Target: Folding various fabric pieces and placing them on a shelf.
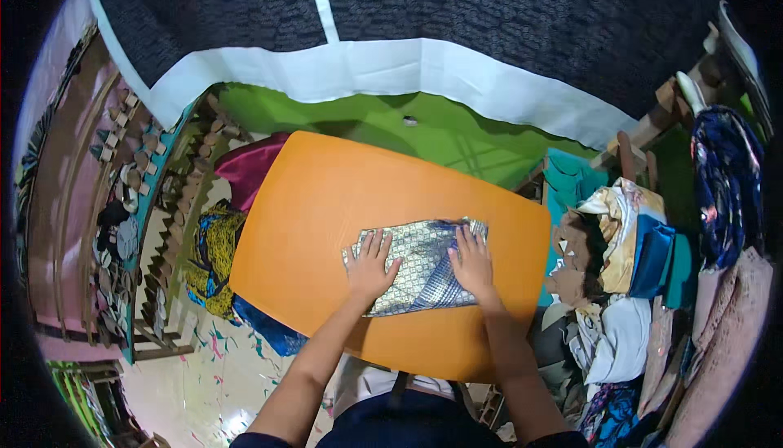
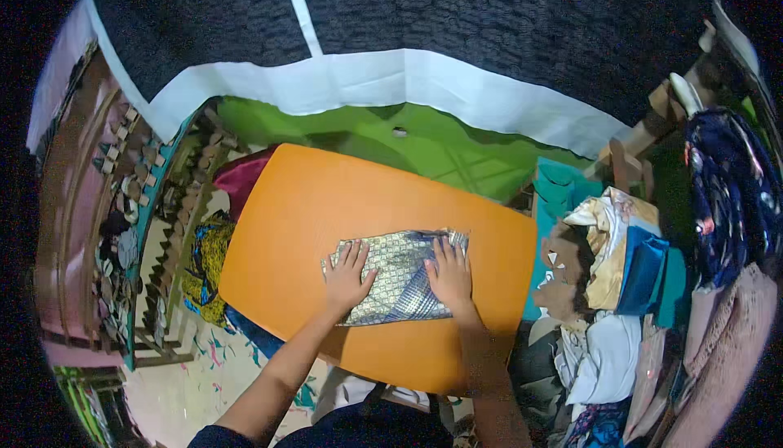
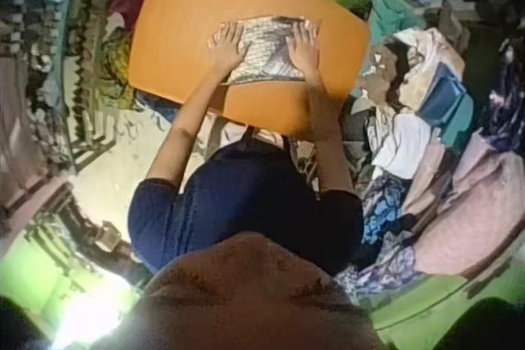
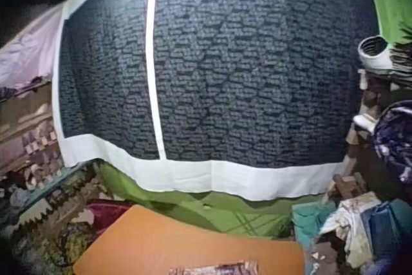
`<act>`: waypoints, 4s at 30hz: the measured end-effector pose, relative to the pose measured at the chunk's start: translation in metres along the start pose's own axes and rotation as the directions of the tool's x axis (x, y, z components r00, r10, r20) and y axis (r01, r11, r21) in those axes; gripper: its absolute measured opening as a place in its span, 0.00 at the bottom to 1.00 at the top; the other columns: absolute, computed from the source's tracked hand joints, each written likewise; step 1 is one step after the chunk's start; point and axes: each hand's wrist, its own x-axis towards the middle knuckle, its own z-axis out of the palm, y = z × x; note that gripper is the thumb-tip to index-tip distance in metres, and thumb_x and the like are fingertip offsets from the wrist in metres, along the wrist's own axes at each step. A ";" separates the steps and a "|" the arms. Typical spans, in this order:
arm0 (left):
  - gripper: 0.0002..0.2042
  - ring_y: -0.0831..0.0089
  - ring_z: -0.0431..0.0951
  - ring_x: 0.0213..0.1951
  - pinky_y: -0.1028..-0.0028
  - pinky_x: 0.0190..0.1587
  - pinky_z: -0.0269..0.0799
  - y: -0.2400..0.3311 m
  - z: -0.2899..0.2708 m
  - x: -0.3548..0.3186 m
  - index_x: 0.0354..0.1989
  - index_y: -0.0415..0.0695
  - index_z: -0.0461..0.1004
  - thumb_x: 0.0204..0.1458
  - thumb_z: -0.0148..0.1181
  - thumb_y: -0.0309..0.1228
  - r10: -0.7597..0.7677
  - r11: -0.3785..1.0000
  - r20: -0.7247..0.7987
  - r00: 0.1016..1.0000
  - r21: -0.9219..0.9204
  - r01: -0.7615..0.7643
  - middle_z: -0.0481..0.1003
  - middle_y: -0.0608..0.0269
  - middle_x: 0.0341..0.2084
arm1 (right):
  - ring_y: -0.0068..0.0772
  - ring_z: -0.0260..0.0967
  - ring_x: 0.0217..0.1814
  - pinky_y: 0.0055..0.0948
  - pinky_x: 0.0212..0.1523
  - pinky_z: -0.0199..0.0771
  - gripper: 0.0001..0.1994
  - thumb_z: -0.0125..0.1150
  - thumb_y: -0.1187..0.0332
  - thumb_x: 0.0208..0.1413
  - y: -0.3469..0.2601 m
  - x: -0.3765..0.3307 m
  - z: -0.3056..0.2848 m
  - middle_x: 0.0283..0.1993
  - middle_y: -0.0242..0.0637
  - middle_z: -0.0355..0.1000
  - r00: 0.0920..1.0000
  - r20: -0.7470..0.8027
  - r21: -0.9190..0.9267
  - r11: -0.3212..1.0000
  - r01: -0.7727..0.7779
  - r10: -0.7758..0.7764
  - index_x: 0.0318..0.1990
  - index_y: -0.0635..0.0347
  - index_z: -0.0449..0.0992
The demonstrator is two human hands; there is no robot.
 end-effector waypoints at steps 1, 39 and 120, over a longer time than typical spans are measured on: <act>0.29 0.64 0.49 0.62 0.47 0.59 0.39 -0.007 0.000 0.006 0.60 0.50 0.54 0.51 0.42 0.50 0.060 0.998 0.028 0.998 -0.009 -0.060 0.51 0.62 0.61 | 0.52 0.50 0.62 0.46 0.60 0.48 0.25 0.42 0.55 0.56 -0.006 -0.010 0.004 0.63 0.46 0.52 1.000 -0.012 0.002 1.000 -0.012 0.012 0.59 0.58 0.58; 0.24 0.64 0.70 0.44 0.66 0.47 0.68 0.026 -0.061 -0.065 0.53 0.37 0.57 0.46 0.55 0.23 0.696 0.236 0.616 0.369 -0.682 0.693 0.68 0.54 0.42 | 0.32 0.72 0.34 0.30 0.37 0.74 0.14 0.62 0.67 0.48 -0.171 -0.223 -0.049 0.35 0.40 0.73 0.651 0.378 0.626 -0.700 0.344 0.658 0.41 0.64 0.71; 0.21 0.57 0.61 0.55 0.54 0.58 0.49 0.100 -0.080 -0.137 0.51 0.42 0.65 0.50 0.47 0.39 0.732 0.660 -0.339 0.591 0.138 -0.739 0.64 0.53 0.52 | 0.45 0.41 0.67 0.61 0.61 0.29 0.24 0.46 0.65 0.53 -0.145 -0.227 -0.120 0.63 0.45 0.50 0.724 -0.563 -0.171 0.801 -0.573 0.398 0.58 0.60 0.58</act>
